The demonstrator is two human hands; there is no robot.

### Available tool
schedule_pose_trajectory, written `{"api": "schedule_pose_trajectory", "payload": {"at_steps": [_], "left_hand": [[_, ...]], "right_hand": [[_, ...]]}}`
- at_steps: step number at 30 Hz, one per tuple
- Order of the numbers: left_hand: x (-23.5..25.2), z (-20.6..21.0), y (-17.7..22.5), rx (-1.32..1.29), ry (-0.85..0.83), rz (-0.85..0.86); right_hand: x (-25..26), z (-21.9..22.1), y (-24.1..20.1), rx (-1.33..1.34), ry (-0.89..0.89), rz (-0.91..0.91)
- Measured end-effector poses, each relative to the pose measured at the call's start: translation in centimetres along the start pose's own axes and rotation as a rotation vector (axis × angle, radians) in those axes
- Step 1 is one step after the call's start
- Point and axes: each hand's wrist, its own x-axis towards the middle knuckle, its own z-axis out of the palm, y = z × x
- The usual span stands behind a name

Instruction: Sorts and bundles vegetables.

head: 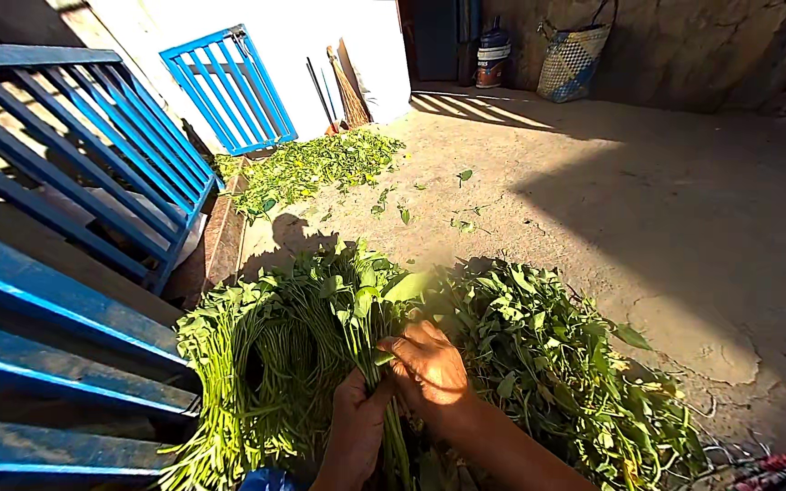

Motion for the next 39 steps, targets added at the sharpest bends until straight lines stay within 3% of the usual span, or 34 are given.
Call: {"api": "schedule_pose_trajectory", "payload": {"at_steps": [6,10,13,16,19,23,26,28,30,32,33,36,39], "left_hand": [[-0.1,-0.4,0.1,-0.010,0.033,-0.104],[0.0,-0.4,0.5,-0.111,-0.005,-0.193],[0.0,-0.3,1.1,-0.195,-0.022,-0.262],[0.3,-0.2,1.6,-0.282,0.022,-0.337],[0.6,-0.2,1.6,-0.285,0.099,-0.375],[0.6,-0.2,1.5,-0.286,0.178,-0.389],[0.8,-0.3,1.5,-0.254,0.281,-0.324],[1.1,-0.7,2.0,-0.271,0.335,-0.301],[1.3,-1.1,2.4,-0.298,0.353,-0.291],[1.2,-1.2,2.8,-0.287,0.348,-0.260],[1.0,-1.3,2.8,-0.273,0.334,-0.248],[0.3,-0.8,2.6,-0.218,0.226,-0.212],[0.0,-0.3,2.4,-0.197,0.130,-0.176]], "right_hand": [[-1.8,-2.4,0.3,0.235,-0.077,0.196],[-1.5,-2.9,0.4,0.806,-0.071,0.557],[-0.6,-3.5,-0.1,1.218,-0.073,0.931],[-0.4,-3.4,0.0,1.308,-0.041,1.084],[-0.8,-3.1,-0.1,1.256,-0.034,1.001],[-2.6,-2.2,-0.4,1.271,-0.045,0.621],[-3.7,-2.4,-1.0,1.268,-0.154,0.486],[-4.7,-3.6,-1.6,1.246,-0.357,0.430],[-5.8,-5.5,-1.0,1.122,-0.713,0.306],[-6.1,-7.5,-0.1,0.753,-1.079,0.141],[-6.3,-8.0,0.0,0.534,-1.154,0.107],[-6.0,-7.6,-0.7,0.129,-0.907,0.255],[-5.7,-4.9,-1.1,0.177,-0.697,0.246]]}}
